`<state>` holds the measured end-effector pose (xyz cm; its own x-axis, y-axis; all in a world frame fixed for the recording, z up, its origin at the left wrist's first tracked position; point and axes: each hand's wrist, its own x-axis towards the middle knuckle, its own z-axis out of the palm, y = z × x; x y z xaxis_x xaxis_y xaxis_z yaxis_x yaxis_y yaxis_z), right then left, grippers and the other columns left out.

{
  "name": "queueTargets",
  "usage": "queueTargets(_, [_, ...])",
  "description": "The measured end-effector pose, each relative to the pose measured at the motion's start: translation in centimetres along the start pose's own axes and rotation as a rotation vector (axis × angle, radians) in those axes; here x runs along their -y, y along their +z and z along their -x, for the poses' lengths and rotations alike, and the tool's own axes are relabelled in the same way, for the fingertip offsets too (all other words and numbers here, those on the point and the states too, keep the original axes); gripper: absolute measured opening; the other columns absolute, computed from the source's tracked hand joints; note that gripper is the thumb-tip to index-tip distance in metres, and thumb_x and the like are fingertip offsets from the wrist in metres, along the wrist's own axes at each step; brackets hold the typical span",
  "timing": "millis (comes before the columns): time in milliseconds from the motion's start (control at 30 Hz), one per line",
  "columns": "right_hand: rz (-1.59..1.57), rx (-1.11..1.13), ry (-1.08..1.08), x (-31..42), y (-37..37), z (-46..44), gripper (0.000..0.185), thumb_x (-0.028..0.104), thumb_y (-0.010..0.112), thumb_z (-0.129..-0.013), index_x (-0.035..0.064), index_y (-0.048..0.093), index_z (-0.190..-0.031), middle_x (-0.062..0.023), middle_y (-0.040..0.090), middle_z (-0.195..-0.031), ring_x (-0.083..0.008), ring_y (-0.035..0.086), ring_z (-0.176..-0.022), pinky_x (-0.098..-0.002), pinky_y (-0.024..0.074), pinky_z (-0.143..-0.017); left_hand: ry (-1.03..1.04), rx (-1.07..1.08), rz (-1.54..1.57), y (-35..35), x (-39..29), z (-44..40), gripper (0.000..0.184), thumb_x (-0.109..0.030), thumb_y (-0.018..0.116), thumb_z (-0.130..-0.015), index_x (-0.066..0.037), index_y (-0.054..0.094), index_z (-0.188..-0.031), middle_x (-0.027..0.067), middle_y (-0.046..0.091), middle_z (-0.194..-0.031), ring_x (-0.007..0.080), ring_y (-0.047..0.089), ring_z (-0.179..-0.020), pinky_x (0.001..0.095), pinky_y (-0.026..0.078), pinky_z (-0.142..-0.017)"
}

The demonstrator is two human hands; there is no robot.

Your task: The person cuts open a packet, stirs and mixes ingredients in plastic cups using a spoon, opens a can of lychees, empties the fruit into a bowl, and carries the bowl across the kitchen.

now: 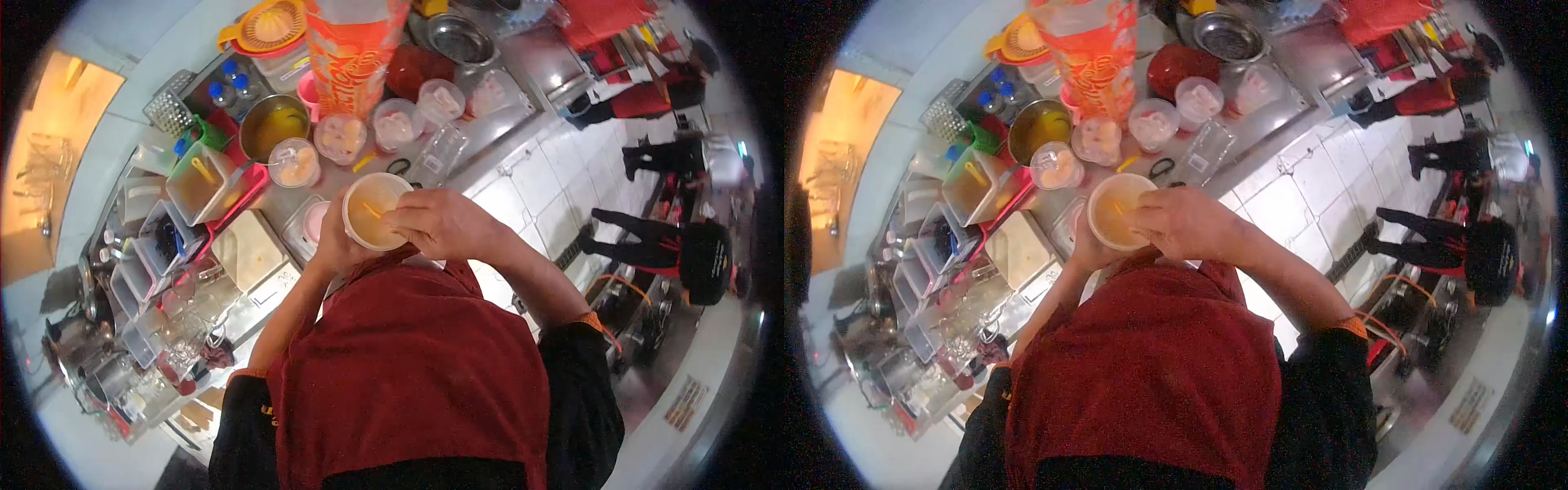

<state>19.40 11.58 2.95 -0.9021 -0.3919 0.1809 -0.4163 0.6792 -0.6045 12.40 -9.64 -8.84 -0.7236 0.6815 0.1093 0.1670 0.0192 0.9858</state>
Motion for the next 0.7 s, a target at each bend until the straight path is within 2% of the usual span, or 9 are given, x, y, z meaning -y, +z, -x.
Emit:
queueTargets(67, [-0.07,-0.022,0.011,-0.4,-0.4,0.5,0.017,0.016,0.064,-0.089,0.0067,0.069,-0.101,-0.0133,0.065,-0.096,-0.0348,0.066,-0.086,-0.0426,0.0553,-0.077,0.008,0.046,0.025,0.4,1.0,0.4,0.101,-0.025,0.098,-0.057,-0.002,0.043,-0.138,0.0138,0.06,-0.127,0.0256,0.061,-0.116,0.0387,0.049,-0.099])
queueTargets(133, [-0.149,-0.09,0.013,-0.2,-2.2,0.8,0.014,0.008,0.069,-0.087,0.002,0.069,-0.099,-0.0138,0.064,-0.084,-0.0328,0.065,-0.077,-0.0406,0.053,-0.066,0.01,0.071,0.043,1.1,1.2,0.5,0.101,-0.025,0.098,-0.057,-0.002,0.042,-0.138,0.0137,0.06,-0.127,0.0256,0.061,-0.116,0.039,0.049,-0.099])
queueTargets(200, [-0.171,-0.106,0.064,0.1,-3.3,1.1,0.012,0.009,0.068,-0.088,0.0022,0.069,-0.098,-0.0147,0.063,-0.082,-0.0338,0.065,-0.076,-0.0416,0.0519,-0.065,-0.035,0.114,0.087,1.6,0.8,0.1,0.101,-0.025,0.098,-0.057,-0.002,0.042,-0.138,0.0138,0.06,-0.128,0.0257,0.061,-0.117,0.0394,0.049,-0.099])
queueTargets(400, [-0.065,0.072,-0.168,-4.0,-2.9,1.8,0.011,0.008,0.066,-0.089,0.0022,0.069,-0.098,-0.0148,0.064,-0.081,-0.0344,0.064,-0.073,-0.0429,0.052,-0.065,-0.027,-0.011,-0.036,3.8,-0.2,-1.8,0.1,-0.021,0.098,-0.058,-0.002,0.042,-0.139,0.0134,0.059,-0.13,0.0254,0.06,-0.119,0.0401,0.049,-0.102])
queueTargets(467, [-0.2,0.057,-0.056,-5.6,-3.8,1.3,0.011,0.007,0.067,-0.088,0.0017,0.069,-0.097,-0.0141,0.064,-0.08,-0.0343,0.064,-0.072,-0.0422,0.0521,-0.065,-0.088,-0.064,0.029,4.8,-0.1,-2.7,0.1,-0.02,0.098,-0.058,-0.002,0.042,-0.14,0.0133,0.058,-0.131,0.0252,0.06,-0.12,0.0401,0.049,-0.103])
queueTargets(500, [-0.212,0.071,-0.075,-6.4,-4.3,1.0,0.011,0.007,0.067,-0.088,0.0017,0.069,-0.097,-0.0141,0.064,-0.08,-0.0343,0.064,-0.072,-0.0422,0.0521,-0.065,-0.145,-0.089,0.104,5.4,0.1,-3.2,0.1,-0.019,0.098,-0.058,-0.002,0.042,-0.14,0.0133,0.058,-0.133,0.025,0.06,-0.121,0.0401,0.049,-0.104])
queueTargets(567, [-0.268,-0.092,0.028,-7.9,-5.2,0.5,0.012,0.006,0.068,-0.086,0.0015,0.069,-0.097,-0.0132,0.064,-0.079,-0.0329,0.064,-0.07,-0.0404,0.0523,-0.065,-0.128,-0.133,0.016,6.8,0.8,-4.0,0.099,-0.018,0.097,-0.059,-0.003,0.042,-0.14,0.0137,0.057,-0.134,0.0248,0.059,-0.122,0.0402,0.048,-0.104])
queueTargets(633, [-0.315,-0.051,0.098,-8.5,-7.4,-0.2,0.012,0.006,0.068,-0.085,0.0021,0.069,-0.097,-0.0122,0.062,-0.077,-0.0319,0.064,-0.069,-0.0398,0.0522,-0.064,-0.117,-0.171,-0.068,8.3,0.4,-4.9,0.098,-0.016,0.096,-0.061,-0.003,0.042,-0.141,0.0141,0.056,-0.136,0.0246,0.058,-0.124,0.0404,0.048,-0.104])
queueTargets(700, [-0.349,0.001,0.166,-9.3,-9.6,-0.8,0.013,0.005,0.069,-0.085,0.0026,0.07,-0.097,-0.0111,0.061,-0.075,-0.031,0.063,-0.068,-0.0392,0.0521,-0.064,-0.181,-0.247,0.14,9.8,-0.6,-6.2,0.094,-0.014,0.094,-0.063,-0.004,0.042,-0.141,0.0148,0.054,-0.137,0.0259,0.056,-0.126,0.0418,0.047,-0.106])
